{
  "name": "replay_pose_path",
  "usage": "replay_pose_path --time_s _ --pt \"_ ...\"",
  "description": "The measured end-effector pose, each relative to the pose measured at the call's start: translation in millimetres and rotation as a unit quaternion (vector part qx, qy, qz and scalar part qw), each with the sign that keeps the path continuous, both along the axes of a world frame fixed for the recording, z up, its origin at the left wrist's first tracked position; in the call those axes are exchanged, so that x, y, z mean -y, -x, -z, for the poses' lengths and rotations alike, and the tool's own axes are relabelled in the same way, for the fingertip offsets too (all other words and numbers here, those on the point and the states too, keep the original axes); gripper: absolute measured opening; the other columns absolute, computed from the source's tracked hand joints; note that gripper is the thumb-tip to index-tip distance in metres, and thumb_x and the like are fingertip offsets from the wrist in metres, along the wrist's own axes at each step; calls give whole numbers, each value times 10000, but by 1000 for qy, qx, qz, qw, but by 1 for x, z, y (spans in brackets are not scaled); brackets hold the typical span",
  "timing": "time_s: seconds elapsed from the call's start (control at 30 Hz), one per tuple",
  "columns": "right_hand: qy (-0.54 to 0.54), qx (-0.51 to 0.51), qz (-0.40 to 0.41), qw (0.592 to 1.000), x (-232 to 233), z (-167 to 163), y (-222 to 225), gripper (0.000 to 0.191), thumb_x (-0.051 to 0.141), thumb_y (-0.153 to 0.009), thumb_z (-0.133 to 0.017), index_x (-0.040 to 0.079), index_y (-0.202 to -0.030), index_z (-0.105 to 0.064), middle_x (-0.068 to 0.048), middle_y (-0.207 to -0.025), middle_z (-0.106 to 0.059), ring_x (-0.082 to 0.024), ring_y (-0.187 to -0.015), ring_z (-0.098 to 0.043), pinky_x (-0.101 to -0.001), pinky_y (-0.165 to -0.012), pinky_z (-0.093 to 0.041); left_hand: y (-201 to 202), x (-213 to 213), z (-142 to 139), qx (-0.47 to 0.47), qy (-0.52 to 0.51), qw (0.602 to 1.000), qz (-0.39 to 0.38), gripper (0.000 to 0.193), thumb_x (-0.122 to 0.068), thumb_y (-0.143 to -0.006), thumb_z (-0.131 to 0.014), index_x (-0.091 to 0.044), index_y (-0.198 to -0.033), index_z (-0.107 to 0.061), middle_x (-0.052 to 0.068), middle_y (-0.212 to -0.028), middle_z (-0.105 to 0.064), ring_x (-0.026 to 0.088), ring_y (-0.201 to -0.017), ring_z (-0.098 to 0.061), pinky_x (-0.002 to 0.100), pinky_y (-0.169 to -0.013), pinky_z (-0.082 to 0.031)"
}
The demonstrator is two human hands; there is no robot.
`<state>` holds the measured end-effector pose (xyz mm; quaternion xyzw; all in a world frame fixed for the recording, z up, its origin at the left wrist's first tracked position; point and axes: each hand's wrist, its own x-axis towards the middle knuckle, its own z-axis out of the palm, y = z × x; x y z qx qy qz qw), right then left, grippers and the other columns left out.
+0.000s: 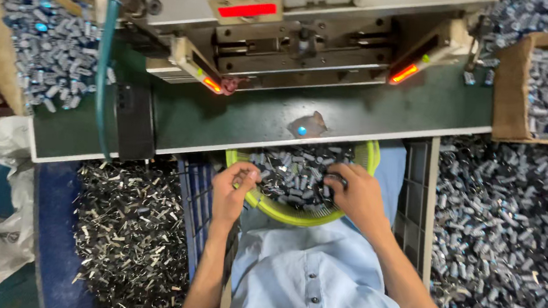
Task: The person repeatedly picks small cylindrical metal parts from a green basket, places them into a press machine, and retrieves the processed parts. The person continues this cycle throughout the clip, handling the parts by hand.
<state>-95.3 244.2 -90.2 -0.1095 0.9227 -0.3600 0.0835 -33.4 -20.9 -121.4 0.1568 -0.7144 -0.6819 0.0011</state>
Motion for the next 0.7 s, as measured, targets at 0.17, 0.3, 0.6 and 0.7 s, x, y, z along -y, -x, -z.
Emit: replay_pose_path --time_s 0.17,0.3,0.6,0.7 --pt "-111 -148 -97 978 25 14 35 379 121 -814 -746 -17 -1150 -638 -209 -1061 -651 -411 -999 -611 -504 -826 -497 11 -27 -12 -36 52 996 67 145 -125 -919 -707 0 -988 -733 46 -838 -726 99 -730 -616 260 -663 -498" --pt "-182 -72 -126 973 37 17 46 407 169 -746 -780 26 -1101 -642 -235 -1017 -629 -419 -952 -602 -503 -806 -500 2 -41 -16 -57 74 991 99 155 -151 -906 -709 -12 -974 -722 44 -813 -716 101 -694 -635 259 -651 -505" --pt "-98 -94 -125 983 23 14 34 380 77 -705 -743 55 -1070 -639 -208 -1046 -608 -400 -1003 -607 -493 -835 -500 -2 -43 -13 -2 88 991 104 180 -193 -901 -712 -21 -947 -743 61 -746 -703 121 -634 -620 281 -593 -493" --pt "-79 -93 -138 983 35 23 39 413 143 -780 -769 41 -1146 -605 -195 -1062 -622 -397 -1022 -598 -498 -855 -492 11 -54 -16 -19 129 982 133 181 -201 -896 -717 -31 -955 -736 76 -797 -709 170 -637 -645 305 -589 -512"
